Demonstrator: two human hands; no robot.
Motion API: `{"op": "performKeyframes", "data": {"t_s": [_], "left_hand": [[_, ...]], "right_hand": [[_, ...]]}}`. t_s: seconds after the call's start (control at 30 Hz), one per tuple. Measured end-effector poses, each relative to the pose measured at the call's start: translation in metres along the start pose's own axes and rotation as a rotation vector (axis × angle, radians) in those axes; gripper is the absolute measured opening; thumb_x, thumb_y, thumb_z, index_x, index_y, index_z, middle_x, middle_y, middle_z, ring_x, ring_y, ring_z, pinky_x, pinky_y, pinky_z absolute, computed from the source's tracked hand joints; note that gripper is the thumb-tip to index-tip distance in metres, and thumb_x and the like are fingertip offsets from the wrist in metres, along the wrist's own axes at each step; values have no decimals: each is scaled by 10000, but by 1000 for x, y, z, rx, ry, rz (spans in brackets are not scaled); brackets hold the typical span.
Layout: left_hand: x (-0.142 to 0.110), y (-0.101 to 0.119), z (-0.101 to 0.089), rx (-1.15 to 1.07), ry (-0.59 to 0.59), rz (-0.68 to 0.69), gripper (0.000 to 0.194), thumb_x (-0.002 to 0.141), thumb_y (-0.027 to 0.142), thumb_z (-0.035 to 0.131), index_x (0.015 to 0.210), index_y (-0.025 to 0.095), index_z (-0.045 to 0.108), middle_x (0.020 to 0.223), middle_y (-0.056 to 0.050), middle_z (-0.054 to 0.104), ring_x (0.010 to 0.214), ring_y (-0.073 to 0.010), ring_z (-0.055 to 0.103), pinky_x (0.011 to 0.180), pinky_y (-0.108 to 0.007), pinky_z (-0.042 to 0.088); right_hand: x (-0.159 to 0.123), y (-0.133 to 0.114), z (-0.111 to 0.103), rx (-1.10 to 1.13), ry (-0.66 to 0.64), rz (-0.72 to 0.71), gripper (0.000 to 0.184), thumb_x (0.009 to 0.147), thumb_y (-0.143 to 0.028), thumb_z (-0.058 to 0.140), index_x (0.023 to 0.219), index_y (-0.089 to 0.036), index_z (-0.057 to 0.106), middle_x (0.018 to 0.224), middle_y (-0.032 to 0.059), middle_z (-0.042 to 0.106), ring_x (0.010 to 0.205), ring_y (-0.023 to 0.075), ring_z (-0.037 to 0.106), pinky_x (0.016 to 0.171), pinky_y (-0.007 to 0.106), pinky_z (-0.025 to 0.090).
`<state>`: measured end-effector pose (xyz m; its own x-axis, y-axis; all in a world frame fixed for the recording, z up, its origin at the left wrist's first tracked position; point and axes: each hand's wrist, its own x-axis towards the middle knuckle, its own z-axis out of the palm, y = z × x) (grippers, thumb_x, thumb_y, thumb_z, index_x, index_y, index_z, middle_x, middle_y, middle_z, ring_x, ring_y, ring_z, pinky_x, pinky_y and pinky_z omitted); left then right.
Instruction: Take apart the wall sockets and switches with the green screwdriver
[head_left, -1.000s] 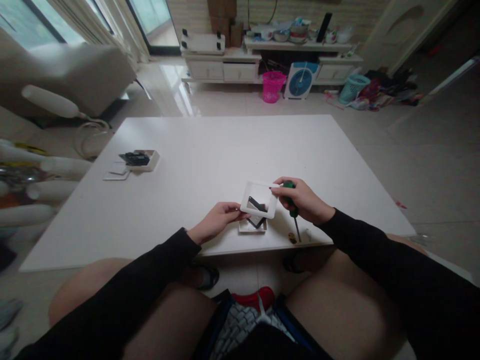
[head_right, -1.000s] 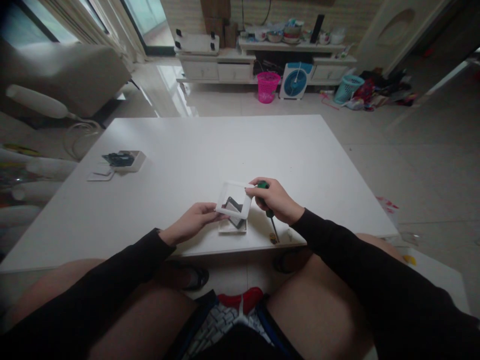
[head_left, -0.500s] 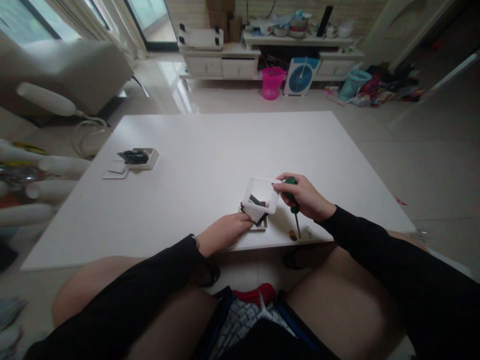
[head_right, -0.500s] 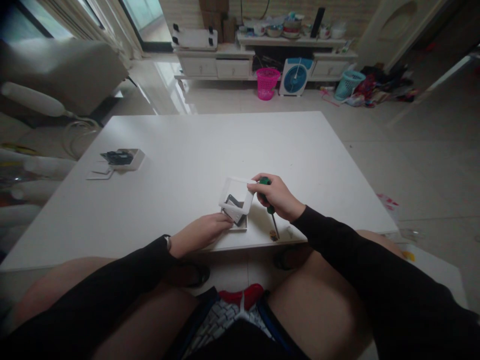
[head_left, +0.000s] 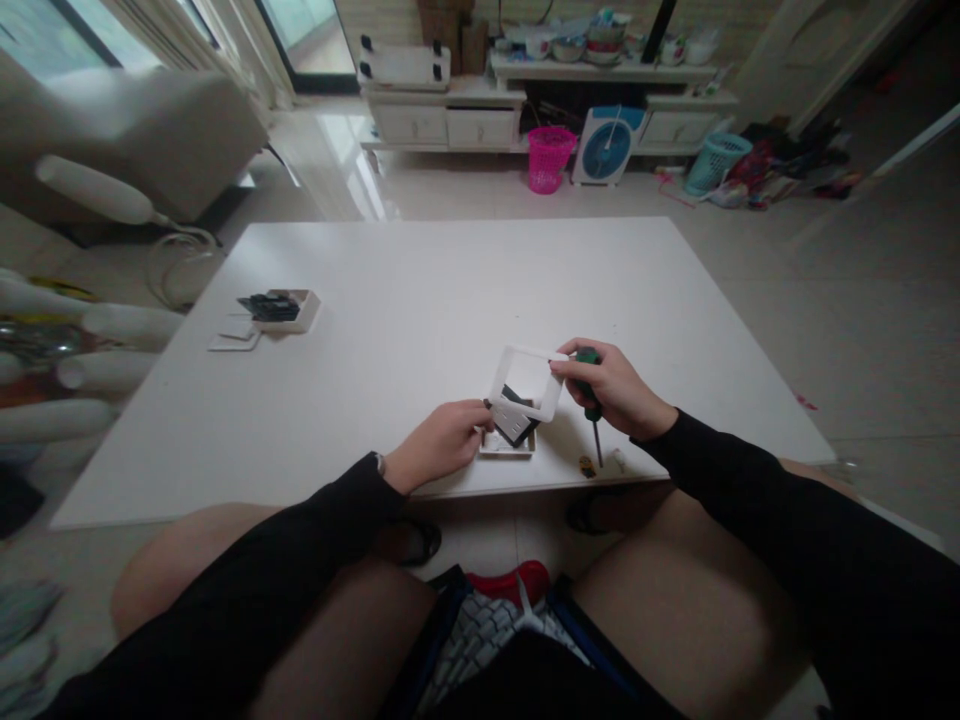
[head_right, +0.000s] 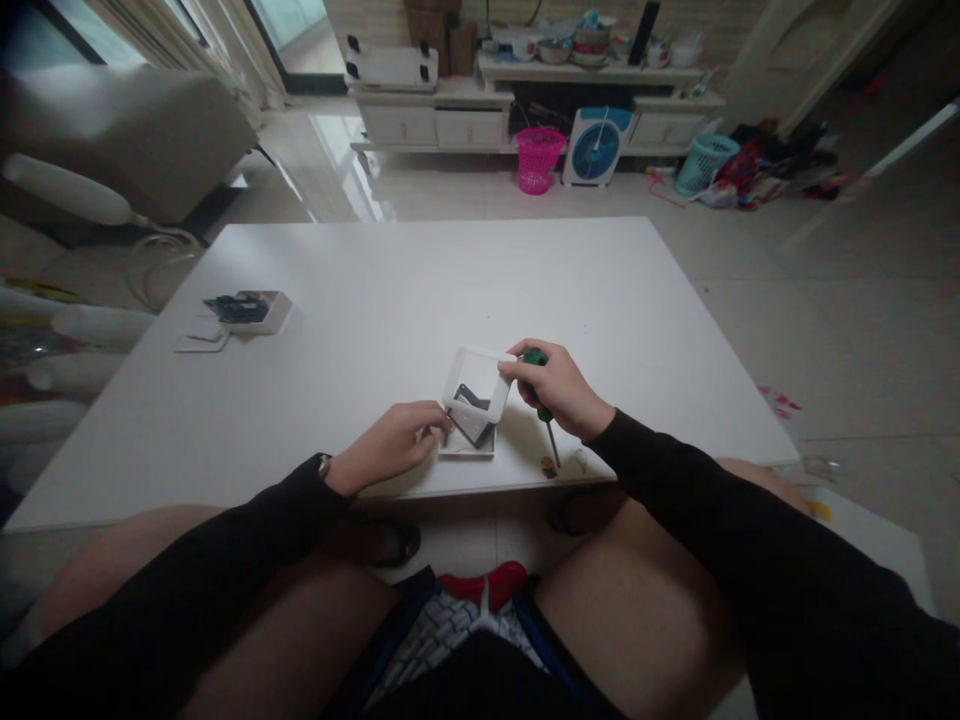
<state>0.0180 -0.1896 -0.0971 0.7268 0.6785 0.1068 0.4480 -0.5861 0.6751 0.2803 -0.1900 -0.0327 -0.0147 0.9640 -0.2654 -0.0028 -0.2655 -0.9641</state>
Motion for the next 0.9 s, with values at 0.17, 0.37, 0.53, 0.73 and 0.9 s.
{"op": "performKeyframes", "data": {"t_s": [0.17, 0.37, 0.53, 0.73, 0.9], "left_hand": [[-2, -24, -12, -77, 88, -177, 587, 693, 48, 614, 1267, 173, 613, 1287, -118, 670, 1216, -274, 645, 1056, -453, 550], [-3, -36, 9, -181, -56, -100, 1191, 633, 345, 915, 1623, 180, 272, 1631, -232, 381, 1510, -420, 398, 1263, -654, 310], [1, -36, 27, -170, -2, -11, 1141, 669, 286, 894, 1628, 235, 277, 1595, -198, 434, 1470, -404, 446, 1243, -649, 350], [-1, -38, 36, -168, 77, -1, 1116, 681, 319, 906, 1612, 259, 293, 1575, -181, 468, 1451, -394, 478, 1228, -618, 389], [0, -29, 39, -281, 128, -88, 1207, 638, 276, 920, 1628, 243, 231, 1527, -194, 503, 1350, -380, 577, 1157, -581, 475]], "right_hand": [[-3, 0, 0, -130, -28, -4, 313, 681, -390, 841, 827, -193, 646, 534, -52, 550, 429, 89, 446, 376, 217, 274], [-6, 7, 5, -359, -99, -63, 299, 734, -427, 803, 832, -181, 662, 547, -42, 570, 464, 110, 516, 442, 230, 358], [-9, 20, 9, -451, -149, -123, 249, 794, -420, 733, 848, -189, 657, 640, -20, 620, 518, 143, 590, 528, 274, 456], [-15, 28, 18, -616, -82, -297, 202, 869, -376, 665, 781, -210, 590, 665, -10, 630, 613, 146, 564, 604, 268, 404], [-16, 36, 23, -728, -69, -348, 251, 891, -326, 636, 710, -227, 493, 616, -35, 547, 597, 139, 496, 605, 274, 325]]}}
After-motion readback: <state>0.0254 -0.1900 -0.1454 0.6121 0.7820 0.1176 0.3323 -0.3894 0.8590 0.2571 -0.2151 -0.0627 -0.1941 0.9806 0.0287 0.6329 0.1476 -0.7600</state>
